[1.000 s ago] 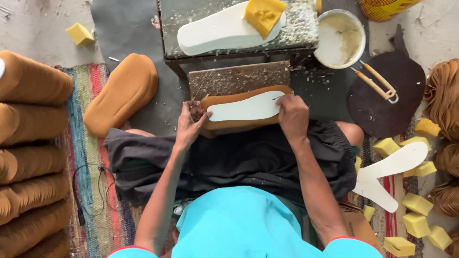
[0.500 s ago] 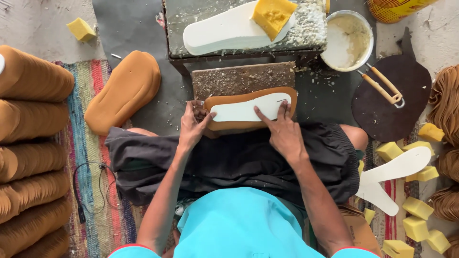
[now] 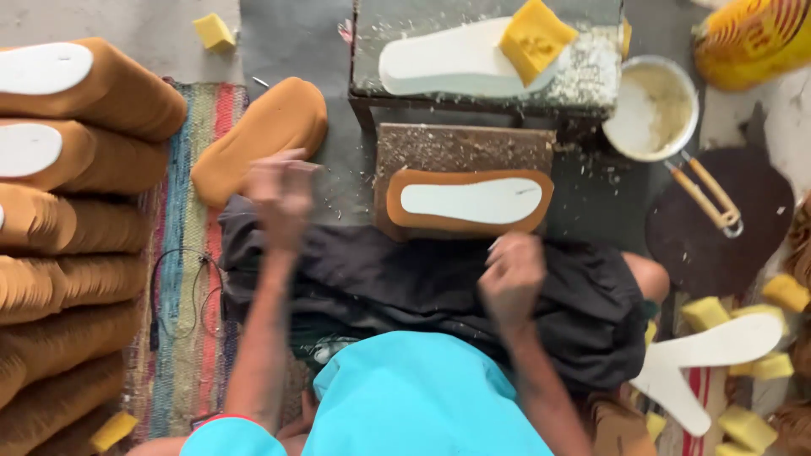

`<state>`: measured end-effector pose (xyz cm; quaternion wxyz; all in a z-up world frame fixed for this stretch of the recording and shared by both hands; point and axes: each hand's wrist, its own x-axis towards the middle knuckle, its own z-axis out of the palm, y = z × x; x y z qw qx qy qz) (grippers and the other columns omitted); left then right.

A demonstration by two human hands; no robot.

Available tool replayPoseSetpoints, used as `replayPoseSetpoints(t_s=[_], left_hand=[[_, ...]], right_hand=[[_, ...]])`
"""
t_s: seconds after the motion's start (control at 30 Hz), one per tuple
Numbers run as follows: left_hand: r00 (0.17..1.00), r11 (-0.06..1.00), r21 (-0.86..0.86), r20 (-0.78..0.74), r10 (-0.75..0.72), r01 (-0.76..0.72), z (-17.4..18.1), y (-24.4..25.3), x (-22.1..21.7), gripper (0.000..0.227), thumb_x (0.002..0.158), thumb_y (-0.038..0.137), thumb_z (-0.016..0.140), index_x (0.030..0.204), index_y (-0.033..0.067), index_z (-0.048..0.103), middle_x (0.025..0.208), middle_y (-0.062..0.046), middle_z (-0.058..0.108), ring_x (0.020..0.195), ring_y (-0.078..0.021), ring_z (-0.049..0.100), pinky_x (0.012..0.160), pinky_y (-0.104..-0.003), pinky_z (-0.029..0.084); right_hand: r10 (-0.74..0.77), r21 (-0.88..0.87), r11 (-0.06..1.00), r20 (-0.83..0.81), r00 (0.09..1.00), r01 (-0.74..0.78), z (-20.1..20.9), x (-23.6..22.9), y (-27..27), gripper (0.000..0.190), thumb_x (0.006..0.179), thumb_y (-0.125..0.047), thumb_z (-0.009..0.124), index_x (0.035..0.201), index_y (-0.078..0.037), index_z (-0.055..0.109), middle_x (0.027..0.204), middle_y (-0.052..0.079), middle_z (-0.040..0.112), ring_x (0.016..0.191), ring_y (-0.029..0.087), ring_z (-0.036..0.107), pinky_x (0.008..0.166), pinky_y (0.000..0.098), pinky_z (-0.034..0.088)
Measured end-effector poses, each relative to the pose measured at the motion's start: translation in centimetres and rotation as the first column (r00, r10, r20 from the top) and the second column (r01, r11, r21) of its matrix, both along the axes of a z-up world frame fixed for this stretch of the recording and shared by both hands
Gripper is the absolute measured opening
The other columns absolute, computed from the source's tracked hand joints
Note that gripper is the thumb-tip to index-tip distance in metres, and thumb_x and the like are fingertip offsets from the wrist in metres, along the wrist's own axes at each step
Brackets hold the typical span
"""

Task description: The person applies adhesive to shoe soles and midsoles using a sponge.

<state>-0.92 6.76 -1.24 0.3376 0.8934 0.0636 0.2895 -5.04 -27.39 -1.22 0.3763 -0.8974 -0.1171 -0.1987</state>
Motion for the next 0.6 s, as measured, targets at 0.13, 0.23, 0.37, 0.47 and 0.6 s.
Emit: replayPoseSetpoints(t_s=[0.13, 0.23, 0.37, 0.47, 0.6], left_hand=[[0.917, 0.922, 0.082, -0.106, 0.386, -0.379, -9.9, 14.7, -1.8, 0.017, 0.102, 0.024, 0.073, 0.099, 0.0073, 0.075, 0.1, -0.012, 0.067, 0.098, -0.0335, 0.062, 0.092, -0.048, 0.046], [0.784, 0.768, 0.358, -0.135, 0.606, -0.531, -16.8, 20.5, -4.4, 0.029, 0.098, 0.035, 0.078, 0.095, 0.0063, 0.074, 0.106, -0.016, 0.064, 0.104, -0.0399, 0.055, 0.091, -0.056, 0.042], [0.685, 0.731, 0.408, -0.282, 0.671, -0.548, -18.6, 21.7, -2.9, 0.031, 0.075, 0.04, 0.09, 0.089, 0.0142, 0.08, 0.112, -0.014, 0.061, 0.117, -0.042, 0.046, 0.1, -0.069, 0.032], [0.625, 0.691, 0.417, -0.305, 0.719, -0.591, -18.4, 20.3, -3.1, 0.028, 0.073, 0.039, 0.091, 0.085, 0.0167, 0.08, 0.109, -0.007, 0.064, 0.118, -0.0369, 0.048, 0.103, -0.07, 0.031], [0.609, 0.656, 0.388, -0.255, 0.751, -0.647, -15.4, 18.9, -2.6, 0.025, 0.068, 0.033, 0.093, 0.077, 0.0144, 0.078, 0.106, -0.005, 0.068, 0.116, -0.0357, 0.052, 0.102, -0.067, 0.036]], right_hand=[[0.346, -0.032, 0.937, 0.216, 0.913, -0.348, 0.5, -3.1, 3.8, 0.01, 0.066, 0.003, 0.057, 0.07, -0.004, 0.052, 0.076, 0.013, 0.057, 0.074, 0.033, 0.059, 0.065, 0.0451, 0.048], [0.645, -0.034, 0.764, 0.056, 0.762, -0.645, -0.6, -5.9, 3.5, 0.012, 0.071, 0.003, 0.06, 0.081, 0.0, 0.055, 0.09, 0.018, 0.061, 0.08, 0.034, 0.059, 0.07, 0.0449, 0.05], [0.743, -0.077, 0.665, -0.035, 0.669, -0.743, 0.3, -5.1, 2.1, 0.029, 0.063, -0.001, 0.06, 0.09, -0.004, 0.049, 0.101, 0.017, 0.055, 0.096, 0.036, 0.061, 0.082, 0.0464, 0.051], [0.774, -0.02, 0.626, -0.104, 0.624, -0.78, 0.2, -4.1, 3.2, 0.039, 0.057, -0.004, 0.062, 0.094, -0.004, 0.048, 0.104, 0.017, 0.053, 0.098, 0.036, 0.058, 0.083, 0.0471, 0.049], [0.785, -0.048, 0.599, -0.162, 0.598, -0.8, -0.6, -3.8, 5.3, 0.044, 0.052, 0.0, 0.063, 0.093, -0.005, 0.046, 0.107, 0.017, 0.052, 0.102, 0.035, 0.056, 0.085, 0.0467, 0.049]])
